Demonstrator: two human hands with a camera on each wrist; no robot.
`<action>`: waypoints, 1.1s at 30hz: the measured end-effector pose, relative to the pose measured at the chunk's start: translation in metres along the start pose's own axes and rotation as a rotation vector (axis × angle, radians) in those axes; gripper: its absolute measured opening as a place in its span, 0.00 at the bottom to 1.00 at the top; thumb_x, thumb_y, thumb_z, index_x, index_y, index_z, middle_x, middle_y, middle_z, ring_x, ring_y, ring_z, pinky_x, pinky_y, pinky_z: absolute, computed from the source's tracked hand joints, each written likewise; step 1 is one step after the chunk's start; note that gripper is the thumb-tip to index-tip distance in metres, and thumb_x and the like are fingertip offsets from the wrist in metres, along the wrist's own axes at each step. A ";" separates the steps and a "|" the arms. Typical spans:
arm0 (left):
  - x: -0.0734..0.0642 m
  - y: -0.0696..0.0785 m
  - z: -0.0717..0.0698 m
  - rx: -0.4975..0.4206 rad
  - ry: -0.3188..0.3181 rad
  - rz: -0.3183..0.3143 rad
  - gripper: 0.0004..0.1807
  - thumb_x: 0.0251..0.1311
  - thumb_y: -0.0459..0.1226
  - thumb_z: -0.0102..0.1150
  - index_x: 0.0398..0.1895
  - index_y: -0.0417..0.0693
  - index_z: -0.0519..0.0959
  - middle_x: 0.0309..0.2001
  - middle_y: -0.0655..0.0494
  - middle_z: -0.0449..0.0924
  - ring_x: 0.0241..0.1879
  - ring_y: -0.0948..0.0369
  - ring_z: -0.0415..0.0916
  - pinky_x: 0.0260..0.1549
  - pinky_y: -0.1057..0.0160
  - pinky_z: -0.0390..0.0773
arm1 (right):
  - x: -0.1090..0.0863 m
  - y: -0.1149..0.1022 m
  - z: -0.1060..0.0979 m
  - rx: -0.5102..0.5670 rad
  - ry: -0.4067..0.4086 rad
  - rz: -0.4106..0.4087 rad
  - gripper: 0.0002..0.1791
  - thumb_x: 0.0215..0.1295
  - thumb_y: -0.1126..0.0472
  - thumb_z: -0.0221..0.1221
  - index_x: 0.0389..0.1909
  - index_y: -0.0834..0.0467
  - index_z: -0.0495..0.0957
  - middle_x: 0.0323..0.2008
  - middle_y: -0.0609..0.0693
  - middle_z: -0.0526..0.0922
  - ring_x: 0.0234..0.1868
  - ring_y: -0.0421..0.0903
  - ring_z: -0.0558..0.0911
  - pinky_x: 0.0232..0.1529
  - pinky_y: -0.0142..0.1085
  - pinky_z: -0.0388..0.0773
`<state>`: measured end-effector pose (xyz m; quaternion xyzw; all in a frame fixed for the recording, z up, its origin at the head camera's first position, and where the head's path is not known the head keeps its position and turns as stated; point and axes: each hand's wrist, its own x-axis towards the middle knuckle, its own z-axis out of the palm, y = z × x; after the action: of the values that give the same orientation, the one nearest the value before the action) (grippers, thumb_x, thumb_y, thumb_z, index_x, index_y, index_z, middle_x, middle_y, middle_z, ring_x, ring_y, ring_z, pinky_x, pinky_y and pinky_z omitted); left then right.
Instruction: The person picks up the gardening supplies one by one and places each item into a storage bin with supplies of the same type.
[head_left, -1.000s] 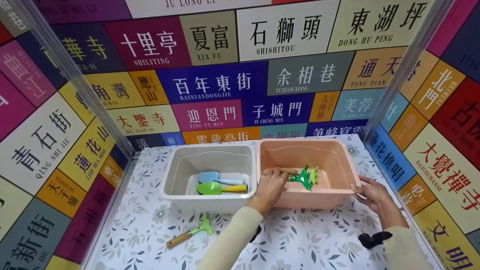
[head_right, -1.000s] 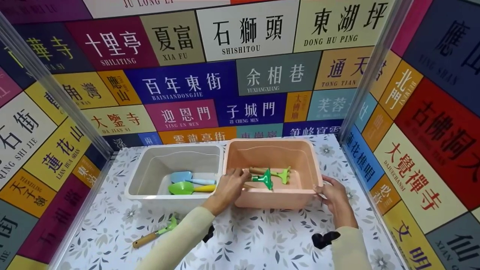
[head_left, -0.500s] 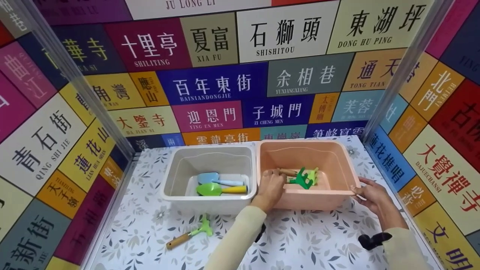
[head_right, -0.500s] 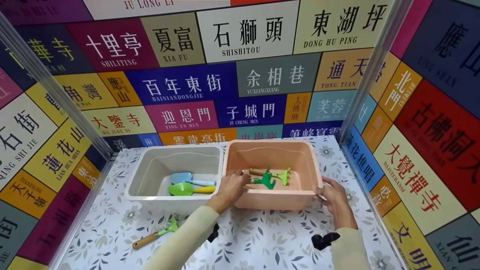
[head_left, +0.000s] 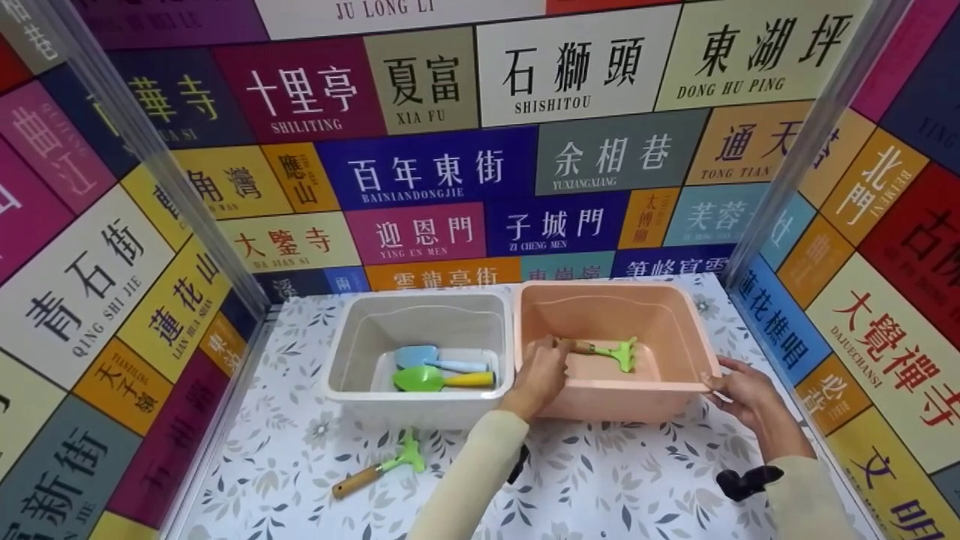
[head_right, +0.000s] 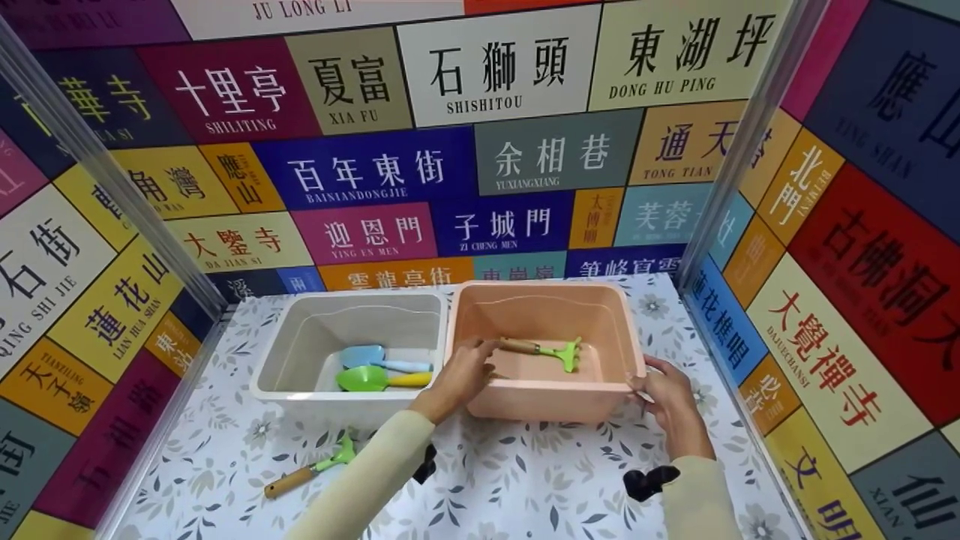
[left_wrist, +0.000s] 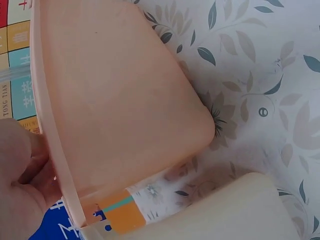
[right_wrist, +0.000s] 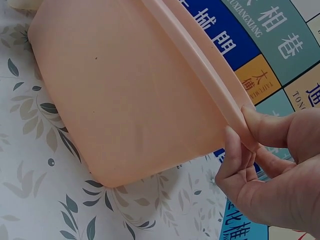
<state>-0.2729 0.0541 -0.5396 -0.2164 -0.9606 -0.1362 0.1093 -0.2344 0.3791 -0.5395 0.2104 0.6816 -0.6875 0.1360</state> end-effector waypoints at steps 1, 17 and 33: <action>0.000 0.000 -0.001 -0.015 -0.004 -0.001 0.22 0.59 0.34 0.68 0.57 0.55 0.81 0.47 0.52 0.83 0.49 0.56 0.81 0.52 0.62 0.81 | 0.000 0.000 0.000 0.002 0.002 0.002 0.49 0.67 0.66 0.62 0.79 0.62 0.40 0.47 0.52 0.75 0.35 0.33 0.81 0.42 0.31 0.84; -0.033 -0.010 -0.019 -0.221 0.165 0.107 0.23 0.59 0.40 0.69 0.59 0.53 0.78 0.54 0.52 0.79 0.56 0.56 0.77 0.53 0.62 0.81 | 0.002 0.001 -0.001 -0.030 0.018 -0.021 0.47 0.68 0.66 0.61 0.79 0.63 0.41 0.59 0.65 0.70 0.34 0.33 0.81 0.37 0.31 0.83; -0.079 -0.045 -0.026 -0.230 0.195 0.067 0.22 0.59 0.39 0.69 0.57 0.52 0.79 0.44 0.54 0.79 0.42 0.58 0.78 0.43 0.62 0.81 | 0.002 0.003 0.001 -0.042 0.020 0.000 0.47 0.68 0.68 0.59 0.79 0.62 0.40 0.72 0.73 0.54 0.35 0.34 0.80 0.39 0.30 0.83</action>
<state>-0.2192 -0.0237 -0.5458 -0.2451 -0.9157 -0.2621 0.1808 -0.2350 0.3782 -0.5431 0.2144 0.6973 -0.6708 0.1337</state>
